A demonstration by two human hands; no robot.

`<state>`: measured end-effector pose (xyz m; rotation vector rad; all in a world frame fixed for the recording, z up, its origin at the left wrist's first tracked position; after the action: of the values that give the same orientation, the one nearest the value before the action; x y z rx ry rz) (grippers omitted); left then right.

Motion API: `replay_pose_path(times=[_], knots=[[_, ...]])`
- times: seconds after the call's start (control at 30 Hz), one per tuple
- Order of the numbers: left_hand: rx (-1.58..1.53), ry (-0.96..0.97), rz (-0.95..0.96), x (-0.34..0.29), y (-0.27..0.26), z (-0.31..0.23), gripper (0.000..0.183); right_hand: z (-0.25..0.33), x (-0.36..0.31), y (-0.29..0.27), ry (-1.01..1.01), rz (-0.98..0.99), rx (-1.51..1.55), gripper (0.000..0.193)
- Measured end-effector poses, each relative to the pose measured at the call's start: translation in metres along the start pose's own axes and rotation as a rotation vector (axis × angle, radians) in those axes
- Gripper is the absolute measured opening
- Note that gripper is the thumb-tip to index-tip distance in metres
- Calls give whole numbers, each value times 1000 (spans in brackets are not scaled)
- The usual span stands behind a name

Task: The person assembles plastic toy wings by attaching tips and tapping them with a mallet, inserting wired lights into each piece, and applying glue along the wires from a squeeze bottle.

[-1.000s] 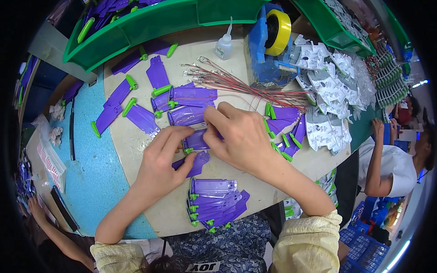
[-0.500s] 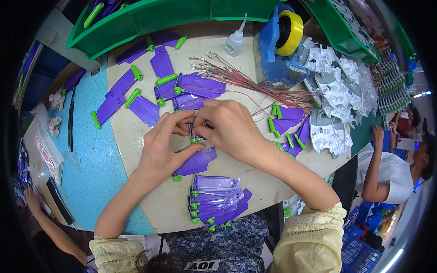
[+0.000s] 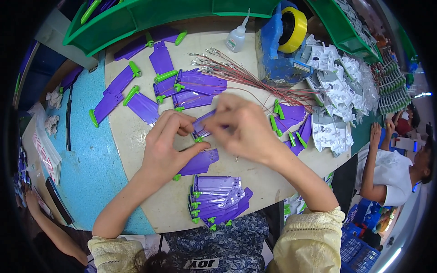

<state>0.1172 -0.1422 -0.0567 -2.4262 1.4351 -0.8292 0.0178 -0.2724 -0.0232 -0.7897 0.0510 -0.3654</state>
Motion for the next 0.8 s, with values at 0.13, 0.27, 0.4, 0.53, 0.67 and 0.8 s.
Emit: replay_pose_path(times=[0.13,0.27,0.4,0.53,0.67,0.8], knots=[[97,9,36,2,-1,-8,32,-19,-4,-4,322,-118,-6,9],[234,258,93,15,-5,-9,32,-25,-3,-12,417,-145,-54,10],[144,336,214,24,2,-8,36,-12,-11,-17,8,-258,-315,17],[190,291,248,24,2,-12,29,3,-28,-80,-99,-683,-335,17],[163,285,221,23,-2,-12,33,-65,-12,-141,589,-495,-72,25],[128,274,240,25,2,-9,36,-73,-12,-133,613,-635,700,16]])
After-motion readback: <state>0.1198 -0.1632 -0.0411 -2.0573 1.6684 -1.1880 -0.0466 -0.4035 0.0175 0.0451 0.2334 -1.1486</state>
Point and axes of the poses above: each hand's wrist, its own x-axis towards the middle knuckle, its own y-axis out of the palm, z = x × y, the point moved 5 cm from there along x, towards the middle knuckle, and after that the axes turned 1 degree about -x, right-handed, at the moved point
